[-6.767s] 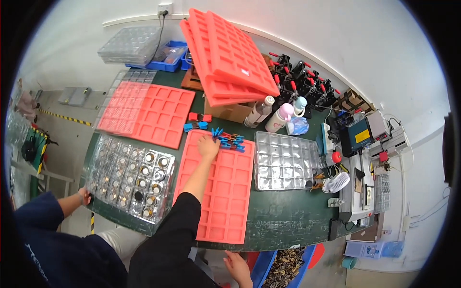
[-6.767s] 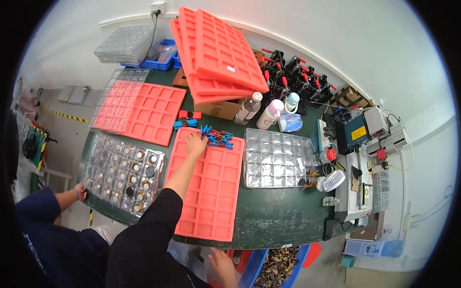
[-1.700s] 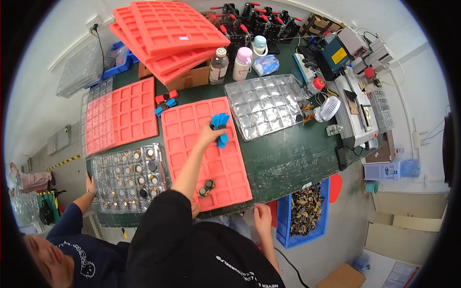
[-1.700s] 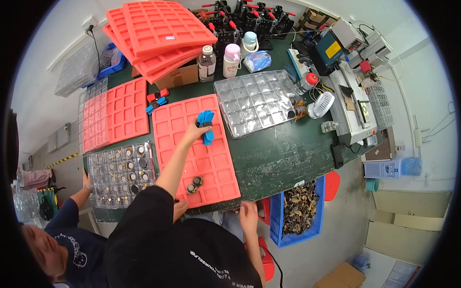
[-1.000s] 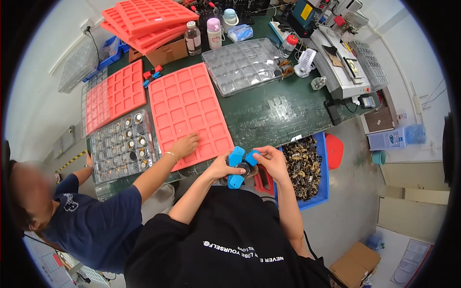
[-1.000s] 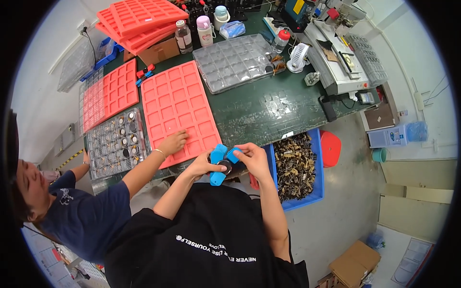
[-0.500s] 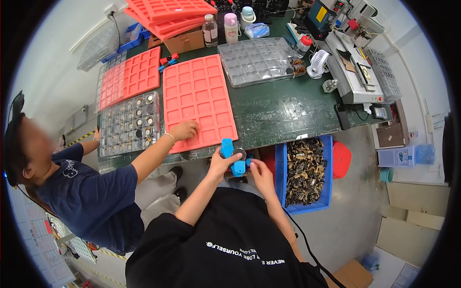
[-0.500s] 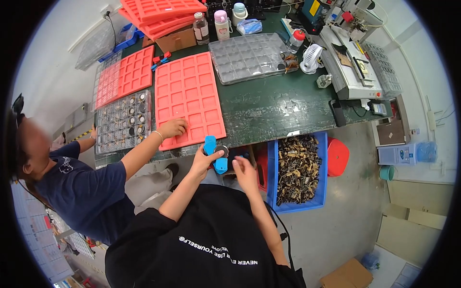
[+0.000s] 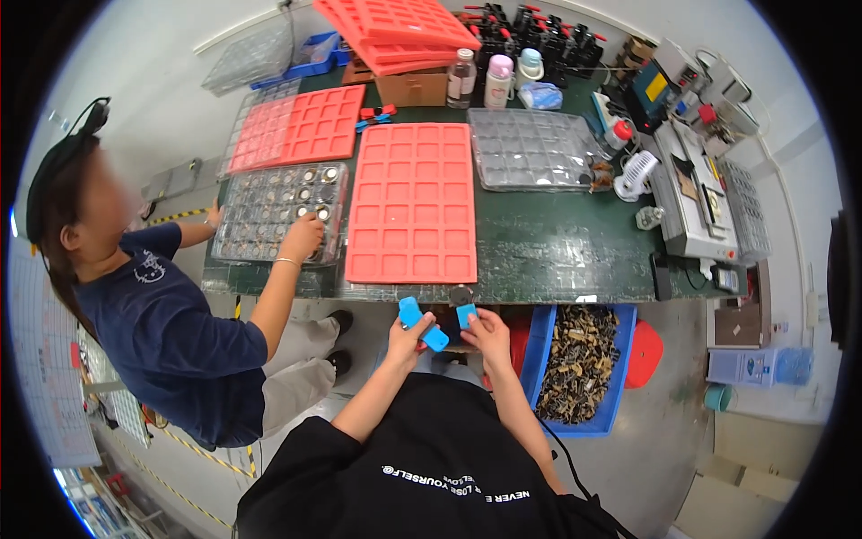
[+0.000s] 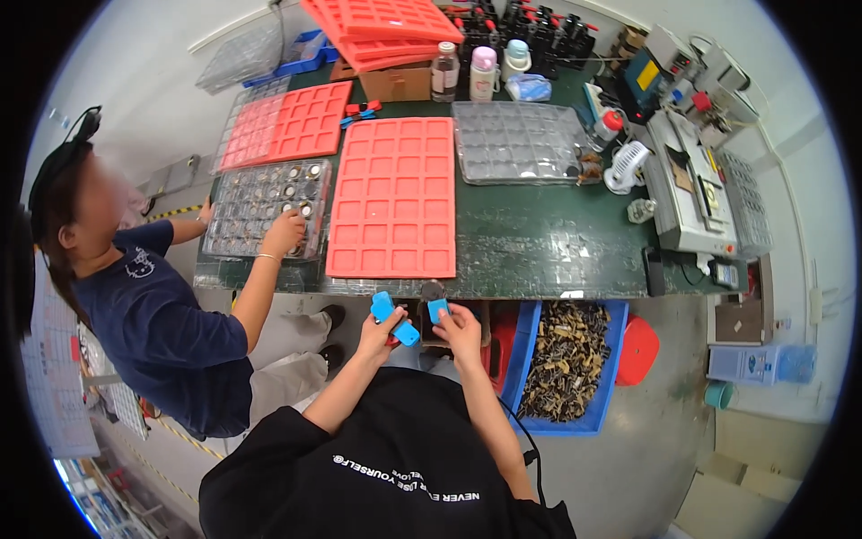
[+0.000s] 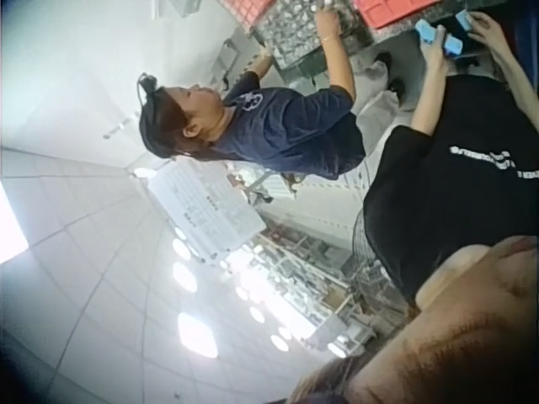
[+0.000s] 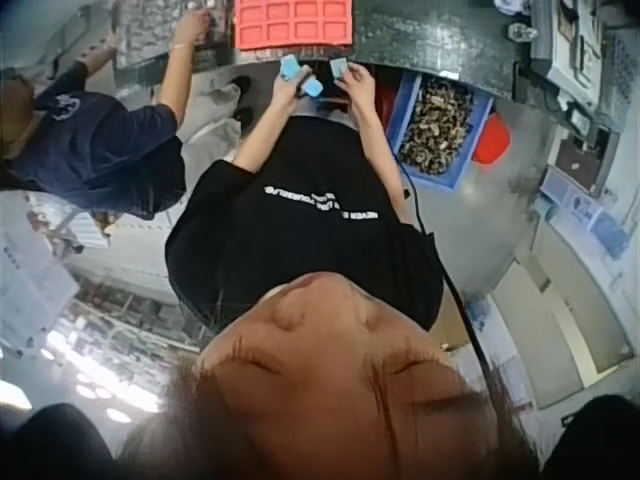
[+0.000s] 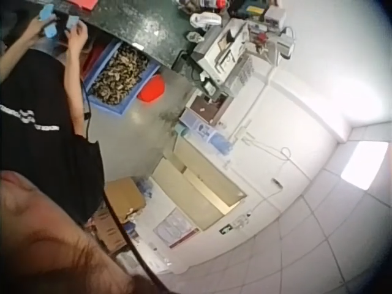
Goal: The person assembles small electronic components and places them into colored plastic trays. This is done by hand, using pliers to manipulate the components.
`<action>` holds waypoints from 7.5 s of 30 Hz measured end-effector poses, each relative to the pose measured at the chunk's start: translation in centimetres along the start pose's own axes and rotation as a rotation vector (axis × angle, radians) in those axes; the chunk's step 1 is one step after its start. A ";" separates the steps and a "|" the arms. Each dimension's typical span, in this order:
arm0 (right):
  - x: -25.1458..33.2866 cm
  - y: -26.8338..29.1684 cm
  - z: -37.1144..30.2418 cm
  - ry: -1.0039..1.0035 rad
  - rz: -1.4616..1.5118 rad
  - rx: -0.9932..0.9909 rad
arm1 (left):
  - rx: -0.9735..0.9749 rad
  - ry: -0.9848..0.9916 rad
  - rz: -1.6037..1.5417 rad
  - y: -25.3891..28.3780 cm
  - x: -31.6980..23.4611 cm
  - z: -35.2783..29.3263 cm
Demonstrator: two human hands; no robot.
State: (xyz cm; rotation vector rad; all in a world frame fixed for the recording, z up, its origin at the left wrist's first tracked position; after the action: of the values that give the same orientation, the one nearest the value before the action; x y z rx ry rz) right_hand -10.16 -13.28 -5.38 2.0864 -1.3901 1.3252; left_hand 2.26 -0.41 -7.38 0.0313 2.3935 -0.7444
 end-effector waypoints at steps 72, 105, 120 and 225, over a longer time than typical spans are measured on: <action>-0.7 0.4 1.1 0.289 -0.634 0.028 | 0.294 -0.100 0.972 -0.4 -2.3 1.4; -2.3 -0.3 0.4 -0.084 -0.167 0.255 | 0.187 0.128 0.027 0.1 -0.6 1.9; -1.5 -2.3 -2.7 0.086 -0.410 0.447 | 0.105 0.194 0.085 -1.7 0.9 2.0; 9.1 2.6 -8.5 0.561 -1.295 -0.238 | 0.474 -0.722 1.152 -9.0 2.6 -11.5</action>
State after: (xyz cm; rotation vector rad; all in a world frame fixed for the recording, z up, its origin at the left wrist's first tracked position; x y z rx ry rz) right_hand -15.85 -13.93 6.00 1.6299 0.1274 0.9126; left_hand -8.07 -2.41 3.12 1.0365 1.1481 -0.5570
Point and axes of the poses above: each hand's wrist, its own z-axis towards the middle knuckle, its own y-axis out of the back of the hand, x = y × z, the point moved 6 cm from there along z, towards the middle knuckle, and after that the axes turned 6 degrees about -z, right-handed, at the moved point
